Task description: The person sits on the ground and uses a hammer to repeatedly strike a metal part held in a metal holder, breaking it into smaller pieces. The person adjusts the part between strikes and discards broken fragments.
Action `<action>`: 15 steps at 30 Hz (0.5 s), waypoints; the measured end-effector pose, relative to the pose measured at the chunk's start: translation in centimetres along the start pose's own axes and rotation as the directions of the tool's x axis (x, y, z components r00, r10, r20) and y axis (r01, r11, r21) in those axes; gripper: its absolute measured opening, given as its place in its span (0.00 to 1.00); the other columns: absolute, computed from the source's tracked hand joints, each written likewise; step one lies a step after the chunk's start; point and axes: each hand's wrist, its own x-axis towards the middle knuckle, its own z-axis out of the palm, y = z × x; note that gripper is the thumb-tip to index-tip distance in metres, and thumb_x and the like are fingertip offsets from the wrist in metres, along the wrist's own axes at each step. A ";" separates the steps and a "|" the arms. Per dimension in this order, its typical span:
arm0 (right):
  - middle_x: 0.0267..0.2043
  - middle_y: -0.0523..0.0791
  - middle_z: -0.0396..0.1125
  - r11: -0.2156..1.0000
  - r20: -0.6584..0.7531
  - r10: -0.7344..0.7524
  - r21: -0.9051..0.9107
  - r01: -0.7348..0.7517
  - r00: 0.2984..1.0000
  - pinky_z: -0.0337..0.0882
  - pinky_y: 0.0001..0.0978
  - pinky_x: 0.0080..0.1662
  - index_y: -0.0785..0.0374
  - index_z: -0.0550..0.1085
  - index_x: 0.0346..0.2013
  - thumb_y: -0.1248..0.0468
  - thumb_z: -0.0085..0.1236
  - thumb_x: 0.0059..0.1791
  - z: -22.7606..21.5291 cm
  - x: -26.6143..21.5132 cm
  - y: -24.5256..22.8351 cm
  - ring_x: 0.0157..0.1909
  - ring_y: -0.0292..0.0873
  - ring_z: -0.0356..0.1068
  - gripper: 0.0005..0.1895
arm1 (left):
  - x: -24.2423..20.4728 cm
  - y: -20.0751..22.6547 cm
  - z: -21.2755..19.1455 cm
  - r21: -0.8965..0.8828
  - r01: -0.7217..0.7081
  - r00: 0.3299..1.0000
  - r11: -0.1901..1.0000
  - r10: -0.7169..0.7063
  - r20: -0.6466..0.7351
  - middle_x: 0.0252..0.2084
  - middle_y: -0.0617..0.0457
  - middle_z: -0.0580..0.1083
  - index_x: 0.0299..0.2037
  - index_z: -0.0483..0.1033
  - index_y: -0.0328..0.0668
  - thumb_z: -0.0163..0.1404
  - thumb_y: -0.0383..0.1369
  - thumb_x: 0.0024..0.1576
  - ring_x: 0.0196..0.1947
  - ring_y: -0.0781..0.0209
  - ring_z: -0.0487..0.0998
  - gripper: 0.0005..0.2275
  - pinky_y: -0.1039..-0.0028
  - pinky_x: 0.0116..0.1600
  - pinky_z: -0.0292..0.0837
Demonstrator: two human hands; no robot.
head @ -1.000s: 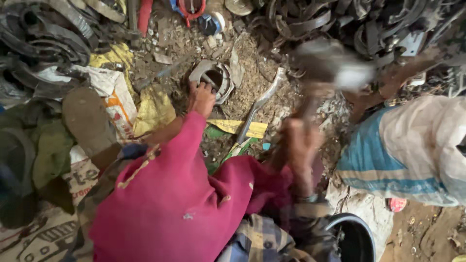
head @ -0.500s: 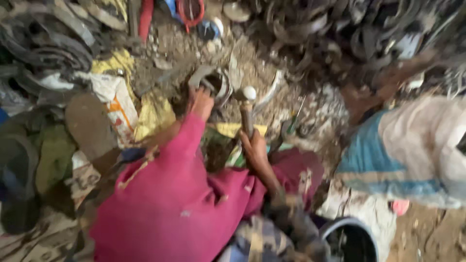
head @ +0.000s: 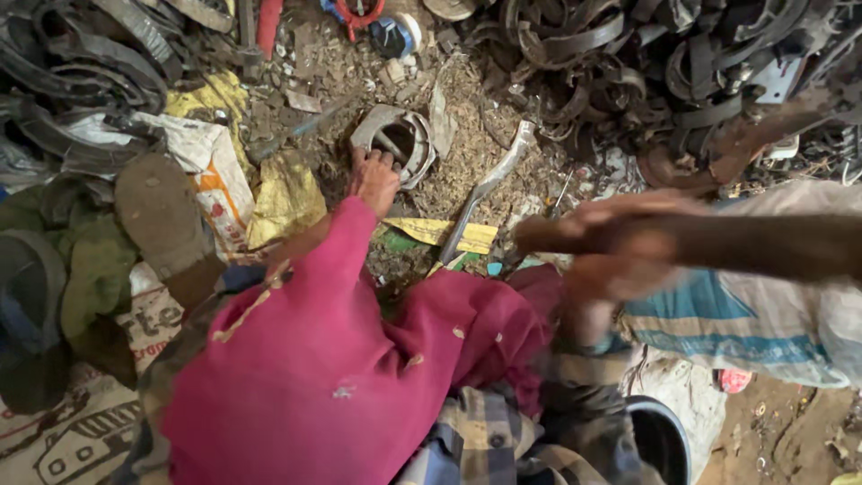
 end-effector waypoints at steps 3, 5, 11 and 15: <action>0.30 0.52 0.70 0.821 0.142 0.370 -0.513 -0.251 0.918 0.72 0.44 0.32 0.69 0.71 0.49 0.51 0.58 0.55 7.3 -4.9 7.5 0.28 0.49 0.71 0.22 | -0.3 -0.5 0.4 -0.073 -0.015 0.998 0.997 0.012 -0.054 0.42 0.49 0.77 0.38 0.83 0.47 0.47 0.32 0.63 0.51 0.48 0.74 0.09 0.48 0.60 0.60; 0.30 0.52 0.70 0.784 0.174 0.377 -0.583 -0.214 0.910 0.72 0.46 0.33 0.69 0.71 0.51 0.49 0.58 0.54 9.7 -6.5 8.2 0.29 0.51 0.71 0.25 | -0.1 -0.4 0.2 0.001 0.015 0.994 1.000 -0.015 0.105 0.43 0.49 0.76 0.35 0.84 0.49 0.48 0.30 0.58 0.53 0.48 0.74 0.09 0.47 0.64 0.59; 0.27 0.45 0.71 0.874 0.027 0.461 -0.187 -0.449 0.887 0.73 0.33 0.27 0.65 0.70 0.45 0.54 0.54 0.54 7.7 -5.1 -4.1 0.25 0.39 0.71 0.17 | -1.0 -1.3 -0.5 0.084 -0.028 0.995 0.996 0.020 0.093 0.45 0.48 0.76 0.31 0.84 0.52 0.51 0.31 0.51 0.55 0.49 0.73 0.07 0.47 0.66 0.57; 0.30 0.44 0.71 0.989 -0.135 0.126 -0.065 -0.136 0.983 0.75 0.29 0.30 0.67 0.74 0.43 0.58 0.50 0.59 2.3 -2.8 -12.8 0.27 0.36 0.71 0.13 | -1.1 -0.4 -1.6 -0.088 -0.002 0.984 0.996 0.018 0.177 0.43 0.46 0.76 0.30 0.84 0.50 0.51 0.34 0.55 0.55 0.46 0.73 0.07 0.44 0.61 0.58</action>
